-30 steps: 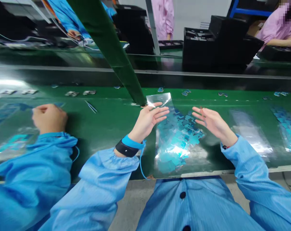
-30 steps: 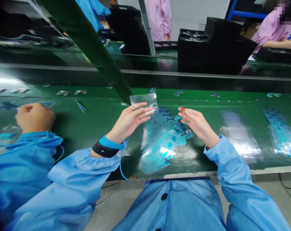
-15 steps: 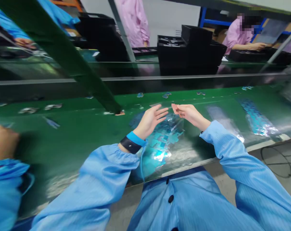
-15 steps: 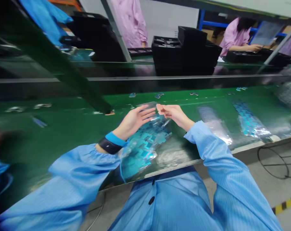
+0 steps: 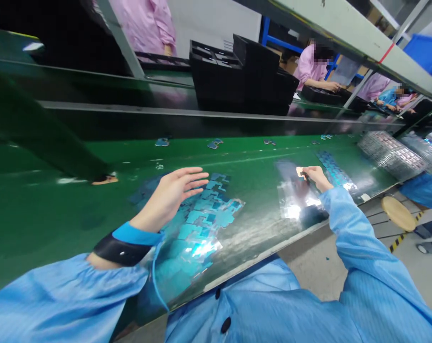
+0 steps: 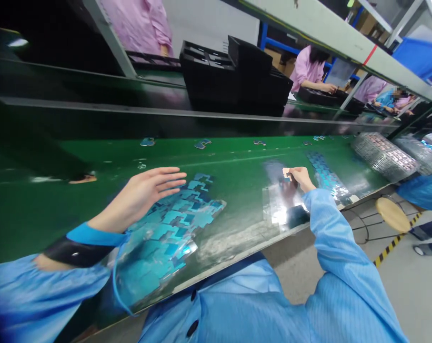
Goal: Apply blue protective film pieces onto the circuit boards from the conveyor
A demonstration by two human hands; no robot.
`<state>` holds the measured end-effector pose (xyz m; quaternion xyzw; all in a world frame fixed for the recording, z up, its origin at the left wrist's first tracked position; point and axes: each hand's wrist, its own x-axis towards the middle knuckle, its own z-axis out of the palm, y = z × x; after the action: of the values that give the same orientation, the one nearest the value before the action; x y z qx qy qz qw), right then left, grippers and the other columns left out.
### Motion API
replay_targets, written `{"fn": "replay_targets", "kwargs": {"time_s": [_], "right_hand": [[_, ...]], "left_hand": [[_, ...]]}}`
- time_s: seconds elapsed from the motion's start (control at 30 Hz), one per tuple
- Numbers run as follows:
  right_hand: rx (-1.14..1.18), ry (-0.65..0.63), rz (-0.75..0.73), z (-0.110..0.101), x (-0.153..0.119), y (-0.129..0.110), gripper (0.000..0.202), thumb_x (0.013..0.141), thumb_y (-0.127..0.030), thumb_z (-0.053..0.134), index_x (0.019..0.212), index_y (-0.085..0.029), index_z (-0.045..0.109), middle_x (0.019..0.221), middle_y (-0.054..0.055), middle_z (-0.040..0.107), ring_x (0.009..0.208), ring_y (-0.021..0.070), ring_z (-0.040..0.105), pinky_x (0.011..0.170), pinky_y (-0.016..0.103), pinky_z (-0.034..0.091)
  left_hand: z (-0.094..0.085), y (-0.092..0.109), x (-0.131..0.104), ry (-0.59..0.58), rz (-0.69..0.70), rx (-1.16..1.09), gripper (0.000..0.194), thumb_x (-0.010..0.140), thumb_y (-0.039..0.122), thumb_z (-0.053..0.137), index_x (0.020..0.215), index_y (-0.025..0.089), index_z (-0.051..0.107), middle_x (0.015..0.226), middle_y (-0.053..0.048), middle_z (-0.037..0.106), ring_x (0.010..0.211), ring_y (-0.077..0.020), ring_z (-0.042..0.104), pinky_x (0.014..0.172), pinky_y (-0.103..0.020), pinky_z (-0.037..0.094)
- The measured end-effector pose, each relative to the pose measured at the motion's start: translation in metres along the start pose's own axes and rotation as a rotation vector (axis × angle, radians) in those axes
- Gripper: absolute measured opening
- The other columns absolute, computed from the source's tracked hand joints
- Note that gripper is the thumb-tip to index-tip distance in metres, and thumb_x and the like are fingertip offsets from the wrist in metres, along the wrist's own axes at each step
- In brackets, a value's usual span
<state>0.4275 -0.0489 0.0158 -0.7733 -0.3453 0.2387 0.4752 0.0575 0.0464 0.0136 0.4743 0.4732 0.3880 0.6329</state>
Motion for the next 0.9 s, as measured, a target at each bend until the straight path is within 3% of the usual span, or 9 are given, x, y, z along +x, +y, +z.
{"fn": "replay_targets", "kwargs": {"time_s": [0.17,0.27,0.33,0.37,0.47,0.63,0.73,0.8,0.9], "right_hand": [[-0.129,0.045,-0.406,0.048,-0.058,-0.022,0.024,0.089,-0.027,0.055,0.072,-0.017,0.068,0.104,0.010,0.069,0.115,0.0243,0.058,0.097,0.038,0.045],[-0.146,0.019,-0.706,0.091,-0.119,-0.035,0.011,0.084,-0.023,0.061,0.077,-0.023,0.070,0.115,0.005,0.068,0.115,0.0193,0.057,0.108,0.037,0.035],[-0.257,0.159,-1.220,0.112,-0.154,-0.043,0.010,0.083,-0.019,0.063,0.088,-0.025,0.070,0.105,0.003,0.072,0.101,0.0162,0.062,0.109,0.038,0.034],[-0.291,0.192,-1.368,0.120,-0.166,-0.047,0.012,0.083,-0.018,0.064,0.090,-0.026,0.070,0.100,0.002,0.073,0.095,0.0145,0.063,0.109,0.037,0.034],[-0.325,0.213,-1.582,0.136,-0.182,-0.056,0.011,0.083,-0.019,0.064,0.087,-0.028,0.069,0.086,-0.002,0.073,0.082,0.0117,0.062,0.108,0.034,0.036],[-0.261,0.094,-1.688,0.155,-0.175,-0.059,0.011,0.083,-0.022,0.067,0.081,-0.033,0.069,0.084,-0.005,0.074,0.078,0.0123,0.061,0.107,0.033,0.036],[-0.180,-0.064,-1.630,0.161,-0.170,-0.058,0.019,0.084,-0.042,0.066,0.096,-0.028,0.070,0.093,0.002,0.074,0.087,0.0164,0.063,0.105,0.037,0.039],[-0.082,-0.184,-1.436,0.162,-0.166,-0.061,0.036,0.086,-0.049,0.059,0.109,-0.022,0.067,0.105,0.010,0.071,0.099,0.0208,0.062,0.101,0.041,0.043],[0.049,-0.399,-0.904,0.164,-0.158,-0.070,0.028,0.091,-0.037,0.055,0.111,-0.021,0.065,0.105,0.010,0.070,0.098,0.0208,0.065,0.088,0.037,0.052]], "left_hand": [[0.007,-0.011,-0.017,-0.123,-0.056,0.058,0.033,0.060,0.034,0.075,0.089,0.017,0.071,0.088,-0.008,0.074,0.085,-0.0247,0.068,0.077,-0.036,0.052],[0.012,-0.013,-0.044,-0.200,-0.084,0.043,0.030,0.063,0.041,0.075,0.081,0.017,0.074,0.080,-0.007,0.074,0.078,-0.0220,0.067,0.072,-0.031,0.053],[0.010,-0.011,-0.065,-0.242,-0.105,0.014,0.028,0.066,0.044,0.073,0.075,0.018,0.075,0.074,-0.005,0.074,0.074,-0.0203,0.067,0.070,-0.029,0.053],[0.008,-0.009,-0.074,-0.263,-0.112,-0.014,0.027,0.068,0.045,0.071,0.073,0.018,0.075,0.073,-0.004,0.073,0.072,-0.0193,0.066,0.069,-0.028,0.053],[-0.003,-0.005,-0.093,-0.233,-0.081,-0.047,0.023,0.073,0.042,0.067,0.070,0.020,0.075,0.074,-0.002,0.072,0.071,-0.0174,0.065,0.067,-0.026,0.053],[-0.025,-0.002,-0.095,-0.135,-0.031,0.035,0.011,0.066,0.032,0.073,0.070,0.023,0.074,0.067,-0.001,0.072,0.064,-0.0182,0.064,0.063,-0.028,0.053],[-0.035,0.002,-0.089,-0.110,0.029,0.100,0.011,0.066,0.032,0.072,0.072,0.023,0.075,0.068,-0.002,0.073,0.063,-0.0191,0.065,0.063,-0.029,0.053],[-0.042,0.007,-0.087,-0.104,0.073,0.168,0.012,0.068,0.032,0.070,0.072,0.023,0.074,0.068,-0.002,0.073,0.062,-0.0189,0.065,0.060,-0.028,0.053],[-0.052,0.013,-0.086,-0.120,0.149,0.274,0.012,0.072,0.030,0.066,0.074,0.020,0.073,0.071,-0.003,0.073,0.063,-0.0182,0.065,0.059,-0.027,0.053]]}}
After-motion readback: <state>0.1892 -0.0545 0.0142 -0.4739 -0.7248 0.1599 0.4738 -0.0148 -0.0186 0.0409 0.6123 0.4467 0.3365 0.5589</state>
